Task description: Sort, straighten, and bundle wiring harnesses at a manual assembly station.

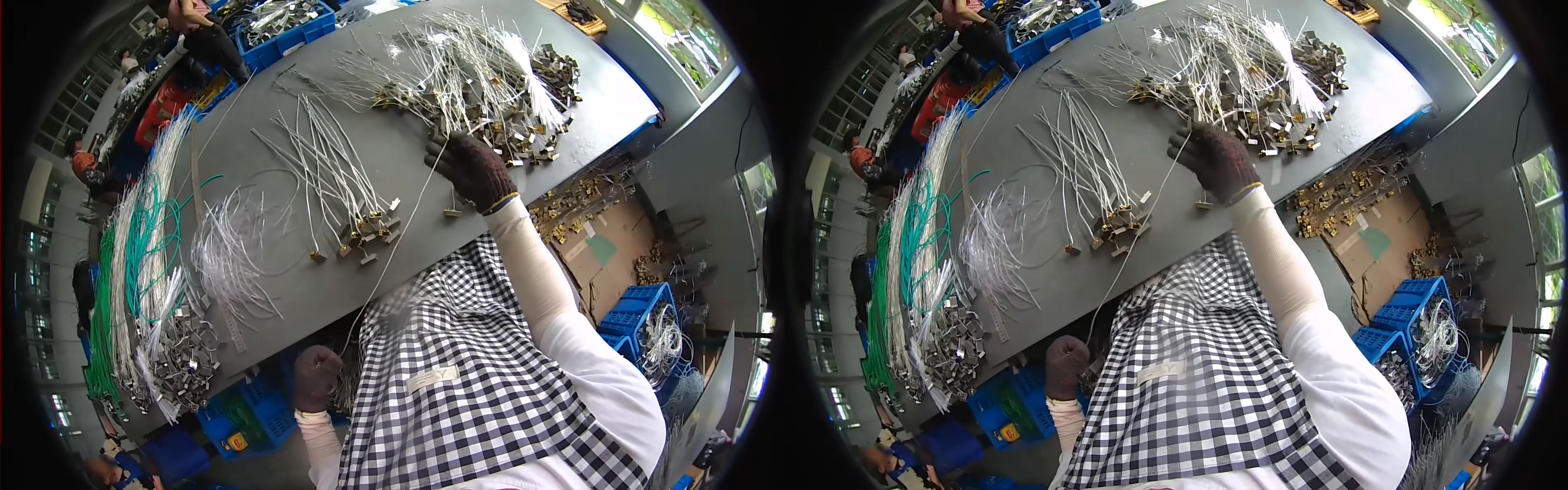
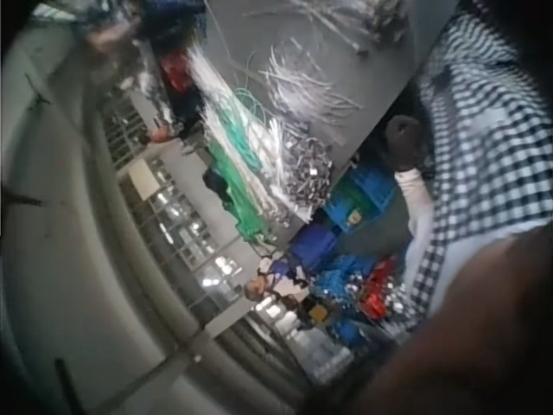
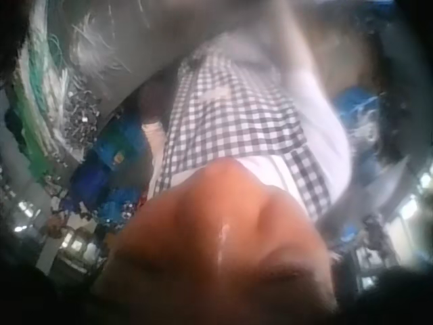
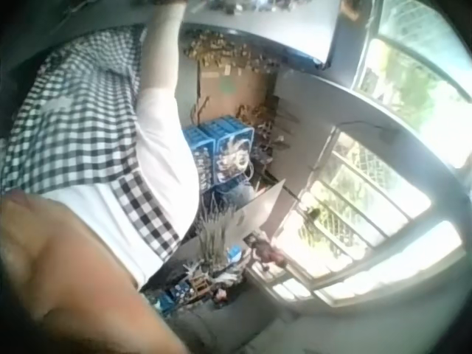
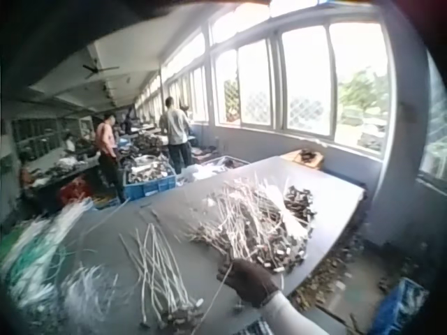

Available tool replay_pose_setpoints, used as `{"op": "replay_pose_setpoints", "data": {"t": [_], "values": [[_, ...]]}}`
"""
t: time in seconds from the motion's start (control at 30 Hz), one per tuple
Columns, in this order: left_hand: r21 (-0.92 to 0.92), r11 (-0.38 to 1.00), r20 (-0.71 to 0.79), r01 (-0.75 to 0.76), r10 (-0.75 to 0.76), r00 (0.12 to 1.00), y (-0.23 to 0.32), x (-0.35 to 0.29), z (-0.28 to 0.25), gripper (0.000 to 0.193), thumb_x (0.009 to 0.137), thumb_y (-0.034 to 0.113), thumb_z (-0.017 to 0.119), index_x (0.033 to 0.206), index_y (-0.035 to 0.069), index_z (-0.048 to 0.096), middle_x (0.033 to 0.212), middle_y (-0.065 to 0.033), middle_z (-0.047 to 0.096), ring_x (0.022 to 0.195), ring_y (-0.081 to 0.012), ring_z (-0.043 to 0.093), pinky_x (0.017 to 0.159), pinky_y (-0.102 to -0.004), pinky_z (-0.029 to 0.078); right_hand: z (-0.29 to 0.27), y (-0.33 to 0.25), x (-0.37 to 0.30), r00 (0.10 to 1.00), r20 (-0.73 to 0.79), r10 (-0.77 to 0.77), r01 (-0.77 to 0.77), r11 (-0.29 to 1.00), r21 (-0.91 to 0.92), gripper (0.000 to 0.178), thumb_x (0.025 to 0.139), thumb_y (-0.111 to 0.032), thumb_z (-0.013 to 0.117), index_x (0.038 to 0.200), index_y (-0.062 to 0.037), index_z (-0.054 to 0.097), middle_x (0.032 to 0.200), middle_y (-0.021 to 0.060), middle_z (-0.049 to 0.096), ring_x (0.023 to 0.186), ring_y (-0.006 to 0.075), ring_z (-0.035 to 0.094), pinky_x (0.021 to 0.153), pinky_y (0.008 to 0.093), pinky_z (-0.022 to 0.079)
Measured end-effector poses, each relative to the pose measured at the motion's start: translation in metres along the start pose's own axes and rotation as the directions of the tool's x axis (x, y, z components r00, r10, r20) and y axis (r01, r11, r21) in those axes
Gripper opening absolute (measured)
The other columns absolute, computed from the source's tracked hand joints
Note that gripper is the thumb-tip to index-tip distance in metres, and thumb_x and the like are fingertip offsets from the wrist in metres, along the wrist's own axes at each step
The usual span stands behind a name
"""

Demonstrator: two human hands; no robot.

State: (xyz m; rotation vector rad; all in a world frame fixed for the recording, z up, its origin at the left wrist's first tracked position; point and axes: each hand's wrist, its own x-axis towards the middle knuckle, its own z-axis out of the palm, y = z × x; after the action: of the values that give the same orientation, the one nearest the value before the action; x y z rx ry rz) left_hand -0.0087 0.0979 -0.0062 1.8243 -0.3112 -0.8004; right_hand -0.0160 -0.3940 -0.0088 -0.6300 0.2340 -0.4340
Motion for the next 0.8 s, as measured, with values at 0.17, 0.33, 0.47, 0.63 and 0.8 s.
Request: {"op": "replay_pose_setpoints", "data": {"t": [0.17,0.33,0.47,0.63,0.8], "values": [[0.057,0.998,-0.089,-0.008,0.013,0.996,-0.011,-0.006,0.004,0.033,0.088,0.034,0.075,0.079,0.004,0.065,0.068,0.0009,0.058,0.059,-0.0071,0.050,0.054,-0.0255,0.040,0.012,-0.016,0.010,0.995,-0.054,-0.088,0.089,0.996,0.017,0.031,0.101,-0.009,0.053,0.130,0.0005,0.044,0.131,0.0249,0.055,0.122,0.0370,0.059,0.102,0.0479,0.051],[0.089,0.996,-0.131,0.002,0.009,0.991,-0.017,-0.007,-0.001,0.032,0.089,0.032,0.074,0.080,0.003,0.064,0.070,-0.0004,0.061,0.061,-0.0080,0.053,0.056,-0.0253,0.043,0.021,-0.028,0.013,0.988,-0.098,-0.115,0.117,0.993,0.010,0.022,0.104,-0.014,0.047,0.123,-0.0019,0.047,0.122,0.0200,0.058,0.118,0.0335,0.059,0.100,0.0469,0.051],[-0.029,0.998,-0.124,0.059,-0.062,0.990,-0.009,-0.007,0.001,0.034,0.089,0.035,0.074,0.082,0.003,0.064,0.071,-0.0015,0.062,0.062,-0.0091,0.057,0.057,-0.0244,0.045,-0.006,-0.025,0.037,0.983,0.084,-0.165,0.180,0.953,-0.244,0.015,0.103,-0.020,0.047,0.104,-0.0052,0.049,0.100,0.0135,0.057,0.097,0.0284,0.059,0.091,0.0417,0.050],[0.000,0.999,-0.128,0.055,-0.054,0.990,-0.017,-0.006,-0.001,0.037,0.088,0.038,0.074,0.082,0.003,0.064,0.072,-0.0014,0.062,0.063,-0.0101,0.058,0.058,-0.0246,0.046,0.023,-0.032,0.022,0.991,0.009,-0.130,0.131,0.991,-0.014,0.018,0.103,-0.022,0.047,0.093,-0.0067,0.049,0.086,0.0097,0.051,0.083,0.0255,0.054,0.085,0.0395,0.048],[-0.042,0.999,-0.112,0.020,-0.024,0.993,-0.022,-0.006,-0.003,0.045,0.089,0.046,0.074,0.082,0.003,0.063,0.070,-0.0005,0.061,0.062,-0.0100,0.057,0.057,-0.0246,0.045,0.012,-0.030,0.021,0.992,-0.035,-0.125,0.126,0.991,0.039,0.021,0.098,-0.014,0.061,0.115,-0.0022,0.056,0.104,0.0159,0.064,0.095,0.0303,0.066,0.088,0.0437,0.056]]}}
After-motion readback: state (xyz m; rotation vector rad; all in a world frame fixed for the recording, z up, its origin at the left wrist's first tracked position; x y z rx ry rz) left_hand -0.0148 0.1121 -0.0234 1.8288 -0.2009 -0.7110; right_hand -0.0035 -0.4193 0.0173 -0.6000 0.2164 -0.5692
